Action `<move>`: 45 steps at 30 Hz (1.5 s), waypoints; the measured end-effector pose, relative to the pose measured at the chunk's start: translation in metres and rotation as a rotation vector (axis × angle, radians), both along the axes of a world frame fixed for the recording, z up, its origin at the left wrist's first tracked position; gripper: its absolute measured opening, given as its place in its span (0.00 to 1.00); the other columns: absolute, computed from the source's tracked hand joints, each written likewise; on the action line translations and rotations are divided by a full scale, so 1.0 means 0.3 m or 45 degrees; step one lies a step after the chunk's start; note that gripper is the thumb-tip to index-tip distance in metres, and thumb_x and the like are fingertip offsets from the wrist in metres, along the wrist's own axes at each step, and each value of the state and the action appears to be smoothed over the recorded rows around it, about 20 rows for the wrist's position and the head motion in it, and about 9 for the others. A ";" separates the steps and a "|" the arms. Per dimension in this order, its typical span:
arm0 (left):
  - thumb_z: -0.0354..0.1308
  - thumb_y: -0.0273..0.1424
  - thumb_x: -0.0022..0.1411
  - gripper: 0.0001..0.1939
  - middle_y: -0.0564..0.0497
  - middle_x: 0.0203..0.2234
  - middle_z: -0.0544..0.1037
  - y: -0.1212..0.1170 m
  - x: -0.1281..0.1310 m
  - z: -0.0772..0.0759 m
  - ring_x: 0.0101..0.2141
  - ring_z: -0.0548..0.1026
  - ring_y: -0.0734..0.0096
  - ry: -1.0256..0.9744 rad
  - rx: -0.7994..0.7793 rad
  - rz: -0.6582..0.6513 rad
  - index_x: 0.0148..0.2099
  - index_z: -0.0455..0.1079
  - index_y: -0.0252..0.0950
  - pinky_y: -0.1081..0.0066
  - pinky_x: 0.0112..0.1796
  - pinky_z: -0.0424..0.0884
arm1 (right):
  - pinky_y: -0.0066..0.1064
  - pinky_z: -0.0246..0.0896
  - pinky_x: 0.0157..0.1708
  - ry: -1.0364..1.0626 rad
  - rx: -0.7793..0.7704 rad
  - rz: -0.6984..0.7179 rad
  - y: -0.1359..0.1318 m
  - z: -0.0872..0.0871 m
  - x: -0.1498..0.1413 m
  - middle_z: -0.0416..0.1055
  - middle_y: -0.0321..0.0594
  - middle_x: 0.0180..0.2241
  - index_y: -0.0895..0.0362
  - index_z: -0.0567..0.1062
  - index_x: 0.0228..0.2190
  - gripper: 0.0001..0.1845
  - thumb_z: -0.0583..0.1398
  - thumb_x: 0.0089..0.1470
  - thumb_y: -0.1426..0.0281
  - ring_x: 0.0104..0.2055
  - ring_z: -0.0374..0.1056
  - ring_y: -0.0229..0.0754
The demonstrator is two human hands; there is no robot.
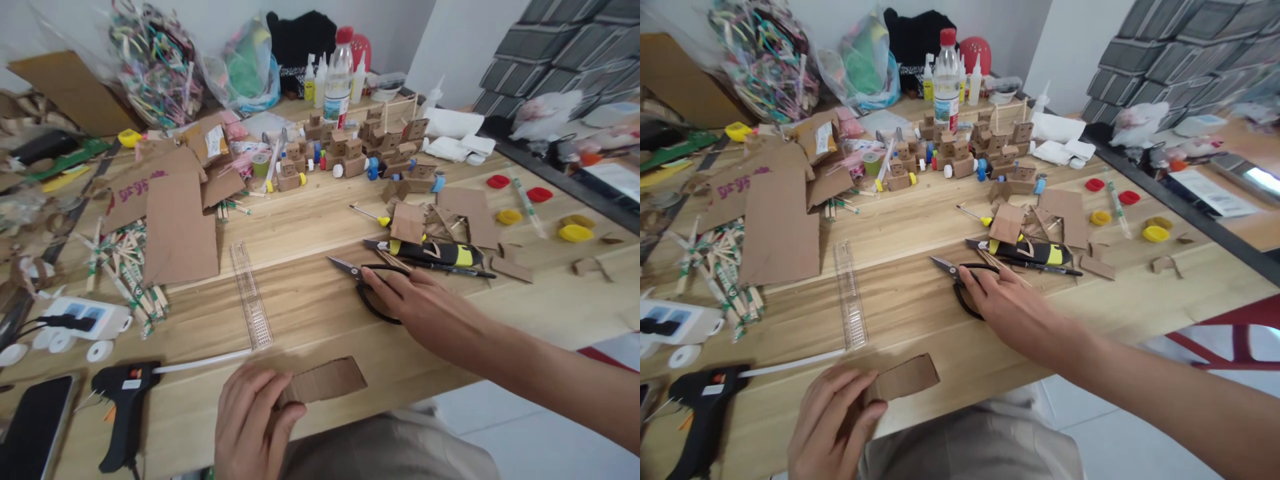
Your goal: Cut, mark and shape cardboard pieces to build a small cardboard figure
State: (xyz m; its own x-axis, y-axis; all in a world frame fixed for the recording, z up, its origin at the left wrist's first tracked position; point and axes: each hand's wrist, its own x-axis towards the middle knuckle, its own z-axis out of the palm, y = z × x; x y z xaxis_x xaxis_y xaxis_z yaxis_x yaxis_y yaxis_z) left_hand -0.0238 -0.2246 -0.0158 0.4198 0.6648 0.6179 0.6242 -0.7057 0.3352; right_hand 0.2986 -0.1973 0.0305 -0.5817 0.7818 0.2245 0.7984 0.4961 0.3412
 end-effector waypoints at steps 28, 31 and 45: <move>0.58 0.33 0.71 0.07 0.49 0.35 0.80 0.010 0.030 0.038 0.38 0.79 0.66 -0.005 0.033 0.040 0.47 0.76 0.38 0.66 0.45 0.75 | 0.34 0.69 0.34 -0.034 0.076 0.057 -0.028 0.001 0.036 0.78 0.49 0.34 0.73 0.64 0.62 0.31 0.46 0.58 0.88 0.34 0.73 0.45; 0.58 0.32 0.71 0.08 0.48 0.37 0.80 0.001 0.027 0.014 0.39 0.79 0.64 -0.050 -0.021 0.054 0.49 0.75 0.40 0.64 0.45 0.74 | 0.35 0.69 0.35 -0.046 0.025 0.036 -0.027 0.004 0.044 0.77 0.48 0.33 0.71 0.66 0.61 0.30 0.46 0.59 0.87 0.34 0.72 0.45; 0.59 0.33 0.70 0.08 0.48 0.36 0.80 0.006 0.011 0.006 0.39 0.79 0.64 -0.055 0.030 0.054 0.49 0.76 0.39 0.64 0.43 0.75 | 0.34 0.71 0.37 0.001 0.050 0.059 -0.012 -0.013 0.019 0.77 0.47 0.34 0.70 0.66 0.61 0.31 0.45 0.58 0.87 0.35 0.73 0.44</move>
State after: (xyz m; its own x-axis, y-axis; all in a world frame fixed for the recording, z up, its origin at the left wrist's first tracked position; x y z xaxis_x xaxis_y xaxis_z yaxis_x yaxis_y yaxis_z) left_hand -0.0203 -0.2227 -0.0138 0.3643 0.6664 0.6505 0.6391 -0.6870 0.3459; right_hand 0.3042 -0.2009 0.0267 -0.6168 0.7446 0.2552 0.7753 0.5188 0.3602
